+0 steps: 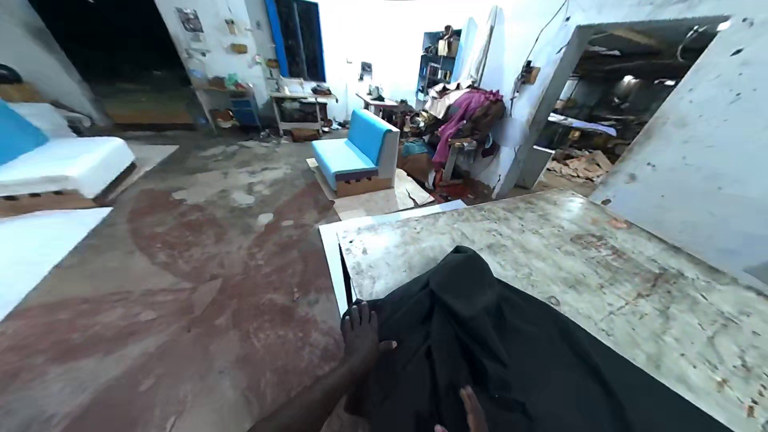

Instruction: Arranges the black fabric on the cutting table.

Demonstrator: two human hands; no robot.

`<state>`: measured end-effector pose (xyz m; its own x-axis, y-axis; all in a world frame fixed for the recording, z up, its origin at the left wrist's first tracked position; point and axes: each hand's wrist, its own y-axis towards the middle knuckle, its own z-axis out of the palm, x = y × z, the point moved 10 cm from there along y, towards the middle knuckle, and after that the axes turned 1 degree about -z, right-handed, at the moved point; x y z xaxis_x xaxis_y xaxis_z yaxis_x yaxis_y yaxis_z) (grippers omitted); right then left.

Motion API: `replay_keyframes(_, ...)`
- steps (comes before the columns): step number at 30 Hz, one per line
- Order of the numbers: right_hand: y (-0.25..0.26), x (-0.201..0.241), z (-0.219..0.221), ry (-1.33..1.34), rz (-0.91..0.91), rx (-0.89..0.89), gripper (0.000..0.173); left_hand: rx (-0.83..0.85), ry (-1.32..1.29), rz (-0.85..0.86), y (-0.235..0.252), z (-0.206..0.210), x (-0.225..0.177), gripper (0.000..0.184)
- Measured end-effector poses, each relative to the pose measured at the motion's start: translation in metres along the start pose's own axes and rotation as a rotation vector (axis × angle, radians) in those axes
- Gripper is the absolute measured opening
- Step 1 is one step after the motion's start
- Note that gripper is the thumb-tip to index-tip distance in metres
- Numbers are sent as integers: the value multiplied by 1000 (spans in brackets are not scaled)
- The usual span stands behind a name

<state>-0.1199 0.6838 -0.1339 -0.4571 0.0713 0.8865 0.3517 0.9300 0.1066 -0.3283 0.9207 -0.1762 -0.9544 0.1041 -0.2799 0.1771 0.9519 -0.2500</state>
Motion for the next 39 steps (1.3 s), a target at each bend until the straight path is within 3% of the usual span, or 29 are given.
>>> replay_keyframes(3,34,-17,12,-199,128,62,97,39,34,130,17,-11,-16,53)
replay_keyframes(4,41,-26,14,-249,174,89,100,68,17,174,25,-18,-19,44)
replay_keyframes(7,50,-38,18,-327,235,166,103,95,-165,281,61,-54,-18,38)
replay_keyframes(10,53,-31,13,-232,294,112,101,-53,-297,412,107,-141,-36,35)
replay_keyframes(14,64,9,6,-167,441,-55,82,-218,-387,697,173,-272,-99,33)
replay_keyframes(16,70,24,0,-199,590,-156,48,-252,-414,831,203,-325,-134,34)
replay_keyframes(17,68,25,-5,-211,655,-225,37,-269,-419,878,217,-345,-146,33)
replay_keyframes(20,54,29,-29,-231,689,-491,27,-296,-293,946,272,-376,-171,38)
replay_keyframes(23,27,27,-46,-308,697,-672,25,-201,-118,881,356,-335,-169,36)
replay_keyframes(25,27,33,-46,-301,675,-739,25,-136,-97,884,374,-297,-161,48)
replay_keyframes(27,37,41,-35,-257,640,-794,22,-73,-134,976,334,-258,-161,56)
replay_keyframes(30,68,43,-17,-210,546,-823,28,183,6,1046,254,-153,-152,80)
replay_keyframes(32,94,54,-13,-230,499,-826,27,389,47,950,233,-85,-147,107)
replay_keyframes(33,106,61,-15,-251,476,-829,25,442,50,892,233,-62,-148,110)
replay_keyframes(34,117,69,-21,-277,453,-839,25,468,51,853,236,-49,-152,101)
replay_keyframes(36,135,87,-42,-347,417,-894,22,480,39,827,248,-55,-166,65)
replay_keyframes(39,160,126,-70,-499,348,-959,24,322,-92,865,294,-121,-193,35)
